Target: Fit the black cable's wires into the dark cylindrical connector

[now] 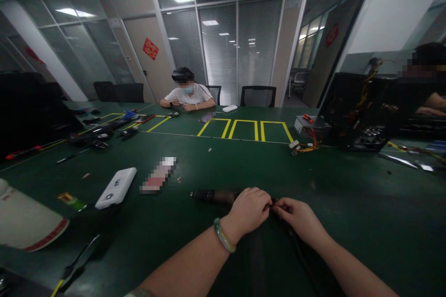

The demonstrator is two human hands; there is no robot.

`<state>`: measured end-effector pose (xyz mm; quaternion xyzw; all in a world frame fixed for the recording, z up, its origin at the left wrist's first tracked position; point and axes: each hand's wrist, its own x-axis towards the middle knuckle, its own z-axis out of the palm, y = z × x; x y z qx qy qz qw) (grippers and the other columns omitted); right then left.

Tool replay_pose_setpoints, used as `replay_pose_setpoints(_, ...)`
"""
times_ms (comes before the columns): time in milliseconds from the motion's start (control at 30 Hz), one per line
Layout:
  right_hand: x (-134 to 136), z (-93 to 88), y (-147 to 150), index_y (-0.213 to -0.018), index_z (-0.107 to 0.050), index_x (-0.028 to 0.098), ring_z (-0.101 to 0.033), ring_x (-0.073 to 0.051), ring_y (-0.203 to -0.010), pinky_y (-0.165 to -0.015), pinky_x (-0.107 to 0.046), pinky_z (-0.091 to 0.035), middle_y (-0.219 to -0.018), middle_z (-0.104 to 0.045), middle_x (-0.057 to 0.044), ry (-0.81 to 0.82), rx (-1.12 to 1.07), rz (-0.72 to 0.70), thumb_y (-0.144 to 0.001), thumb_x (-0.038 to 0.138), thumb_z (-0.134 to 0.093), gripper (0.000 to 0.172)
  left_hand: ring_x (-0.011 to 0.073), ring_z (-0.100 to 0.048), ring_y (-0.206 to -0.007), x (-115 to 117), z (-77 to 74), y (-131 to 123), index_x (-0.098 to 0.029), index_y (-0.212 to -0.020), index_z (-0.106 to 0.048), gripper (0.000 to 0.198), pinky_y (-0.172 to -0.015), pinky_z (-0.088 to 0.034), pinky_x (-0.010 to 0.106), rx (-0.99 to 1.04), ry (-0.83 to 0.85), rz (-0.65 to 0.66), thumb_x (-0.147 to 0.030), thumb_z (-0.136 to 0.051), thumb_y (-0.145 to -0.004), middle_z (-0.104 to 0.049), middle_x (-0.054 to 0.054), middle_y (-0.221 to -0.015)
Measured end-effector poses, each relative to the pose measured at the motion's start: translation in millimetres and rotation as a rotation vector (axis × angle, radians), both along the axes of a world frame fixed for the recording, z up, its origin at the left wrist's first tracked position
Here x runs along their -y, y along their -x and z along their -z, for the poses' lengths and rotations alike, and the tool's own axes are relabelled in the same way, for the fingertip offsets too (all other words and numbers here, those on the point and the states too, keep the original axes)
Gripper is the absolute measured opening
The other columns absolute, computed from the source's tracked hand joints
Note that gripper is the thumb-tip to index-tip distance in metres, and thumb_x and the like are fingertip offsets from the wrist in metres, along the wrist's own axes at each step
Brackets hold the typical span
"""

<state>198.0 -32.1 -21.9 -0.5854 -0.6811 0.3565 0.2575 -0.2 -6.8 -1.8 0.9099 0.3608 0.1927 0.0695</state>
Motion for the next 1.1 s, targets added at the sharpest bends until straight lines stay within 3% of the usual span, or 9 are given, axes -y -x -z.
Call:
replay_pose_setpoints(267, -3.8, 2.1, -1.3, -0.085, -0.07, 0.024, -0.064, -0.018, -0.07, -0.059, -0.024, -0.04, -0.076, -0.069, 0.0, -0.004, 0.019, -0.014, -0.088, 0.044, -0.056, 0.025, 0.0175, -0.057, -0.099, 0.0, -2.6, -0.5, -0.023, -0.098, -0.061, 0.008, -0.087, -0.041, 0.033, -0.052, 0.005, -0.001, -0.027, -0.06, -0.091, -0.065, 0.0, -0.102)
replay_pose_setpoints(567, -3.5, 4.2, -5.2, -0.094, -0.068, 0.023, -0.065, -0.02, -0.077, -0.064, -0.025, -0.045, -0.085, -0.071, -0.002, 0.048, -0.058, -0.051, -0.086, 0.044, -0.059, 0.024, 0.0186, -0.057, -0.098, -0.2, -2.6, 0.0, -0.023, -0.096, -0.062, 0.007, -0.088, -0.041, 0.033, -0.002, 0.029, -0.007, -0.026, -0.058, -0.093, -0.065, 0.0, -0.101)
replay_pose_setpoints(1100, 1.7, -1.0, -2.2, -0.094, -0.069, 0.023, -0.065, -0.02, -0.076, -0.064, -0.026, -0.045, -0.085, -0.07, -0.002, 0.005, -0.029, -0.025, -0.088, 0.042, -0.055, 0.024, 0.0179, -0.057, -0.1, 0.0, 0.3, -0.2, -0.022, -0.096, -0.064, 0.008, -0.093, -0.041, 0.033, -0.004, 0.016, -0.007, -0.027, -0.059, -0.092, -0.066, 0.0, -0.104)
